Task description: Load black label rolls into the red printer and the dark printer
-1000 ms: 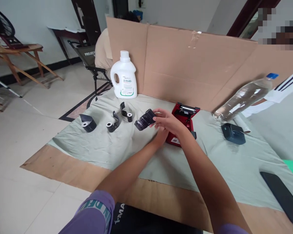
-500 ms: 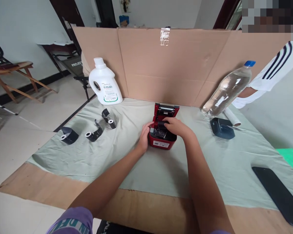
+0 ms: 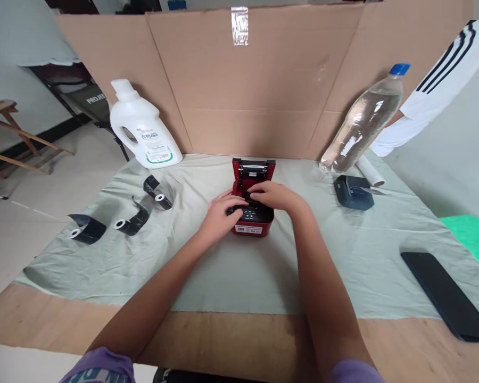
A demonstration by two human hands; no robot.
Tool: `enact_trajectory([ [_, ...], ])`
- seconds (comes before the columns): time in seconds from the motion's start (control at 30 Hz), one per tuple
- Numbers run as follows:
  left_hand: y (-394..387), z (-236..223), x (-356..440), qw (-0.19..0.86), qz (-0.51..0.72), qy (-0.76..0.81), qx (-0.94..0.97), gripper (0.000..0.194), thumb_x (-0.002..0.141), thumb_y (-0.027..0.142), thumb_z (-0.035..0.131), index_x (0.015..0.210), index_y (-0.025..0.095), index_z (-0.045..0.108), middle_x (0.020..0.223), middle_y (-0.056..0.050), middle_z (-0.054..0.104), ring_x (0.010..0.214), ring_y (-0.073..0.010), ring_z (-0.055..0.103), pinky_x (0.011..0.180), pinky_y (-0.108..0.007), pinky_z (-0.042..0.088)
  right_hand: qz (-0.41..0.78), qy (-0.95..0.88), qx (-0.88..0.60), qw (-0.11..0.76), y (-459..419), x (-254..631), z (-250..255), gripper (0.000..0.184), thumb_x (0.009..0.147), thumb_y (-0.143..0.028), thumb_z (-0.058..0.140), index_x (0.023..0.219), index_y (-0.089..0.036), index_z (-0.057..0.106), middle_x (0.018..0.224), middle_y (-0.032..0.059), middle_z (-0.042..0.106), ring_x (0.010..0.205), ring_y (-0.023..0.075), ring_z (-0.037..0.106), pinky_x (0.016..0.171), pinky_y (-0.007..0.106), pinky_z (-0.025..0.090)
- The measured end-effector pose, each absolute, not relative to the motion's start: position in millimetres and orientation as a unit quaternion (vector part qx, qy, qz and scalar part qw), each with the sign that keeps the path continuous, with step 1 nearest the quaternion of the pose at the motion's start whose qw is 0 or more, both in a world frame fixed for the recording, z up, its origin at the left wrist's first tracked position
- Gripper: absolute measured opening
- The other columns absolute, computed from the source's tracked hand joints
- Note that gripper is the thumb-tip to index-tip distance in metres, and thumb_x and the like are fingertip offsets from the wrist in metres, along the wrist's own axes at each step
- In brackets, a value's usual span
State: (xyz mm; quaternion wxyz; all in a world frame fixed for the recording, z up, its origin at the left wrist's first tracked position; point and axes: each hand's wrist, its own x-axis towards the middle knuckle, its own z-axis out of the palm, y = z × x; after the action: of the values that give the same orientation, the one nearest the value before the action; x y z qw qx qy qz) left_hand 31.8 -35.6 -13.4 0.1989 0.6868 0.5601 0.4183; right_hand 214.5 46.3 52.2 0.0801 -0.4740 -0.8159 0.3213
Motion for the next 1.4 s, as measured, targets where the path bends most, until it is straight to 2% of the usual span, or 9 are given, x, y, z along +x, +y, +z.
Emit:
enact_trajectory([
  [0.13,-34.9,-5.0,26.1,0.183,0.404,0.579,0.684,0.021,0.085,0.021,0.062,0.088,0.033,0.079,0.116,0.0,0.073,0.127,-0.0303,0.055,0.115,-0.055,0.034,0.382,-0.748,-0.505,0.2,54.3,246.6,61.8,0.03,0.086,-0.048,0.059,0.09,-0.023,0.077,0.105,0.006,0.074,0.105,0.0276,0.062,0.095,0.039,0.047],
  [0.3,-39.8,-1.7,31.5,0.13,0.396,0.582,0.699,0.019,0.09,0.024,0.064,0.091,0.034,0.08,0.128,-0.003,0.066,0.13,-0.0305,0.049,0.113,-0.056,0.034,0.318,-0.628,-0.57,0.424,68.3,234.5,31.0,0.052,0.09,-0.057,0.048,0.132,-0.025,0.055,0.128,0.0098,0.064,0.114,0.0251,0.059,0.092,0.037,0.049],
  [0.43,-42.2,1.2,36.2,0.066,0.402,0.563,0.719,0.019,0.092,0.027,0.063,0.097,0.033,0.08,0.14,-0.004,0.057,0.136,-0.0317,0.04,0.113,-0.054,0.034,0.349,-0.651,-0.502,0.45,52.7,220.3,5.1,0.047,0.092,-0.061,0.042,0.124,-0.027,0.052,0.129,0.0078,0.061,0.114,0.0229,0.057,0.089,0.034,0.05],
  [0.57,-44.1,6.2,38.2,0.02,0.419,0.542,0.728,0.02,0.094,0.028,0.061,0.099,0.033,0.08,0.147,-0.003,0.052,0.139,-0.0319,0.035,0.115,-0.054,0.032,0.309,-0.681,-0.489,0.45,18.9,226.0,-12.1,0.025,0.091,-0.048,0.047,0.096,-0.025,0.056,0.13,0.0092,0.057,0.12,0.0238,0.054,0.095,0.035,0.049],
  [0.63,-42.8,6.9,37.9,0.029,0.421,0.537,0.73,0.02,0.094,0.029,0.061,0.101,0.034,0.079,0.149,-0.002,0.051,0.141,-0.0323,0.035,0.117,-0.055,0.029,0.324,-0.667,-0.491,0.458,9.3,228.0,-22.9,0.021,0.087,-0.04,0.049,0.099,-0.025,0.057,0.14,0.0092,0.051,0.128,0.0241,0.051,0.099,0.036,0.049],
  [0.77,-29.7,-3.9,31.8,0.176,0.489,0.549,0.655,0.041,0.093,0.026,0.054,0.132,0.032,0.066,0.151,-0.005,0.049,0.142,-0.0281,0.039,0.122,-0.049,0.028,0.429,-0.562,-0.445,0.55,10.1,220.5,-48.6,0.046,0.083,-0.036,0.052,0.129,-0.029,0.051,0.145,0.0062,0.053,0.132,0.0239,0.052,0.109,0.041,0.044],
  [0.97,-6.7,-30.8,20.1,0.537,0.546,0.469,0.44,0.066,0.085,0.021,0.054,0.151,0.025,0.048,0.15,-0.006,0.054,0.139,-0.026,0.049,0.116,-0.037,0.04,0.558,-0.452,-0.378,0.585,15.3,212.2,-64.9,0.053,0.079,-0.037,0.06,0.132,-0.031,0.057,0.143,0.0013,0.06,0.135,0.0276,0.051,0.117,0.048,0.038],
  [1.2,-5.1,-37.5,16.5,0.578,0.547,0.442,0.413,0.072,0.077,0.023,0.063,0.148,0.027,0.052,0.153,-0.003,0.052,0.144,-0.0294,0.045,0.119,-0.04,0.037,0.586,-0.438,-0.382,0.565,24.4,217.4,-63.5,0.06,0.067,-0.027,0.059,0.127,-0.03,0.06,0.134,0.0,0.066,0.13,0.0298,0.055,0.109,0.048,0.046],
  [1.4,-8.0,-41.6,21.2,0.575,0.577,0.414,0.406,0.064,0.084,0.034,0.064,0.147,0.027,0.053,0.157,-0.002,0.049,0.148,-0.0278,0.04,0.123,-0.04,0.031,0.587,-0.444,-0.351,0.579,15.9,212.6,-63.2,0.055,0.077,-0.044,0.065,0.13,-0.033,0.059,0.144,-0.0013,0.06,0.14,0.0287,0.047,0.118,0.048,0.038],
])
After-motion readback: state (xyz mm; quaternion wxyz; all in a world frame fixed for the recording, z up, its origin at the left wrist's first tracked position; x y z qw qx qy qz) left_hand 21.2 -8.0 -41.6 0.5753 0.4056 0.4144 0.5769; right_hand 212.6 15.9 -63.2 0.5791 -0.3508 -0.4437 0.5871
